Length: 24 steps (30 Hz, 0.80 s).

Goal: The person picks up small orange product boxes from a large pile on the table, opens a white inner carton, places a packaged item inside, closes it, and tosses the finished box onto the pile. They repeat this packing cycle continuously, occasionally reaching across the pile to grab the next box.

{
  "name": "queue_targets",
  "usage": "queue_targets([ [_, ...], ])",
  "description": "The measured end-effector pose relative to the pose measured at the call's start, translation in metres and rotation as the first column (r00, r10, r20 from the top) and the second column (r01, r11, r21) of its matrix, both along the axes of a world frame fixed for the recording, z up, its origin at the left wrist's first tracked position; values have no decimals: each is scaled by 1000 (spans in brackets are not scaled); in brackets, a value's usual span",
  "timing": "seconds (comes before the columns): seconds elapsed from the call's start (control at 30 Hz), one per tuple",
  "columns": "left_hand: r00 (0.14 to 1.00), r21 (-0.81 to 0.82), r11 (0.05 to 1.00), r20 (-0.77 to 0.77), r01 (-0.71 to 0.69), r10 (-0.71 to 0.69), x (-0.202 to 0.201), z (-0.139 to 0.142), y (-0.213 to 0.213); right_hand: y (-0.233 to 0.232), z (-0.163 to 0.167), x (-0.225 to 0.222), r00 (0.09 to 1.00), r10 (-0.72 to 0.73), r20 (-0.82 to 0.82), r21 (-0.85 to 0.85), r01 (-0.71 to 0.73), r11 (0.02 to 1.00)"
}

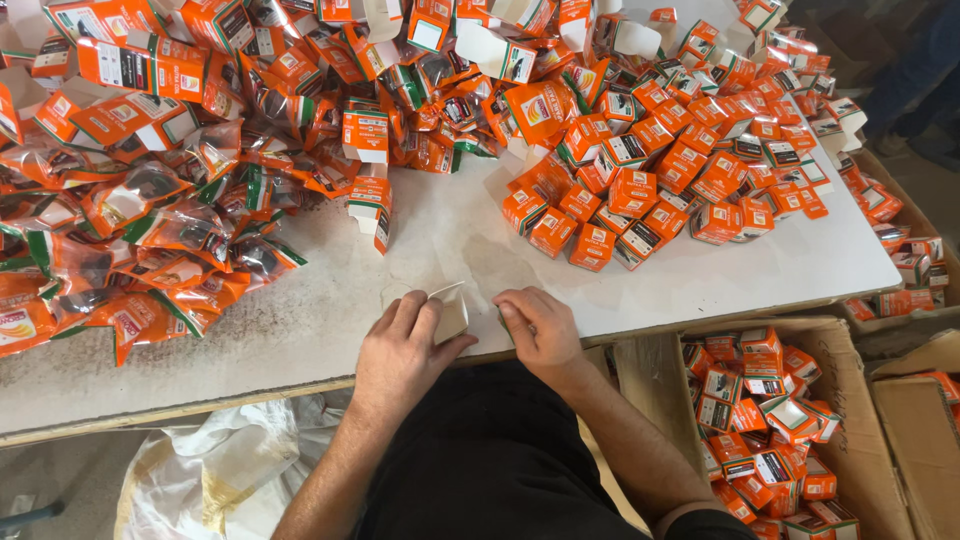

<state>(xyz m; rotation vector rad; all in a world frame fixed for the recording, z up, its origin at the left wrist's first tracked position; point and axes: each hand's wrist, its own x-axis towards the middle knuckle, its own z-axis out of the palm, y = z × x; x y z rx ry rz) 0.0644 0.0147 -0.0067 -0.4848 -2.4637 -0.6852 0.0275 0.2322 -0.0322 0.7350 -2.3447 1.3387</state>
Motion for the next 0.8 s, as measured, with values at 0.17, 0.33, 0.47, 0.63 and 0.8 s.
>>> queue_targets([
  [0.17, 998, -58, 998, -57, 37, -41, 2, 0, 2, -7, -3, -5, 1000, -24, 3, -102, 24, 994],
  [0.33, 998, -68, 996, -33, 58, -60, 1, 4, 0, -30, 18, -12, 1000, -23, 21, -8, 23, 1000],
  [0.47, 974, 156, 979, 163, 134, -160, 3, 10, -9, -29, 45, -8, 995, 90, 50, 94, -95, 991],
  [0.63, 938, 219, 924, 81, 314, -338, 9, 5, -32, -27, 65, -2, 974, 125, 189, 151, -154, 976],
  [0.8, 983, 2, 988, -108, 152, -151, 14, -13, -27, -31, 64, -1, 992, 116, 39, 242, -122, 963],
])
